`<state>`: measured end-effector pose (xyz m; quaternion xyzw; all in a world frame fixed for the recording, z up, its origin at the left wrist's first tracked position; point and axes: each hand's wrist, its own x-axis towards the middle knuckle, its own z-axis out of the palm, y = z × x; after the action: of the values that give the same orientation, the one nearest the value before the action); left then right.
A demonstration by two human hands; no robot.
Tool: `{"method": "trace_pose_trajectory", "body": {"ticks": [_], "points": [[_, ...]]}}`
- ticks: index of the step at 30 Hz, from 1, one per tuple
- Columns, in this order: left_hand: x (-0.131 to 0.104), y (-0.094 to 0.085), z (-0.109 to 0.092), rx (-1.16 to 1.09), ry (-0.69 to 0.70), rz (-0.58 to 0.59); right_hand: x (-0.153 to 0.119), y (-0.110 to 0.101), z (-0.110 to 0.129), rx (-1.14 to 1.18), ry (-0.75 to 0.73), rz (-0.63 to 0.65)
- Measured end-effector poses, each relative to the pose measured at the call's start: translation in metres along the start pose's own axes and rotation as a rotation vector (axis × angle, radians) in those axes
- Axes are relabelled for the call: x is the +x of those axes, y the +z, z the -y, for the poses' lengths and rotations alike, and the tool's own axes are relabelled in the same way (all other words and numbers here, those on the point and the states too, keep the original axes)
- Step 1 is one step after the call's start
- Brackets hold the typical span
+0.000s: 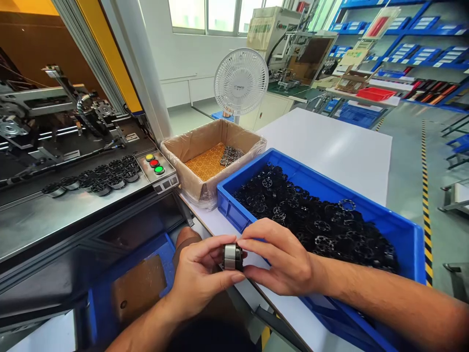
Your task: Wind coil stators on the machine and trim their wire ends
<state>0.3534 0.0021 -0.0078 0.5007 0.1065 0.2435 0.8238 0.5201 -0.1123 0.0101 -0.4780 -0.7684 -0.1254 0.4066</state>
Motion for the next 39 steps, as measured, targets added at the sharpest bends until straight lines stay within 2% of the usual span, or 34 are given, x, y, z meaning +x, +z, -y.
{"method": "trace_pose_trajectory", "body": {"ticks": [16, 27, 34, 39], "points": [[-0.001, 0.0, 0.0, -0.033, 0.025, 0.009, 0.002, -0.001, 0.0, 0.0, -0.04, 0.012], [-0.004, -0.001, -0.001, -0.076, -0.045, 0.07, 0.004, -0.005, 0.002, -0.123, -0.103, 0.032], [-0.008, -0.006, 0.002, -0.011, -0.056, 0.101, 0.005, -0.001, 0.008, -0.207, -0.12, 0.033], [-0.016, -0.007, 0.006, 0.17, -0.03, 0.109, 0.002, 0.0, 0.003, -0.196, -0.083, 0.046]]}}
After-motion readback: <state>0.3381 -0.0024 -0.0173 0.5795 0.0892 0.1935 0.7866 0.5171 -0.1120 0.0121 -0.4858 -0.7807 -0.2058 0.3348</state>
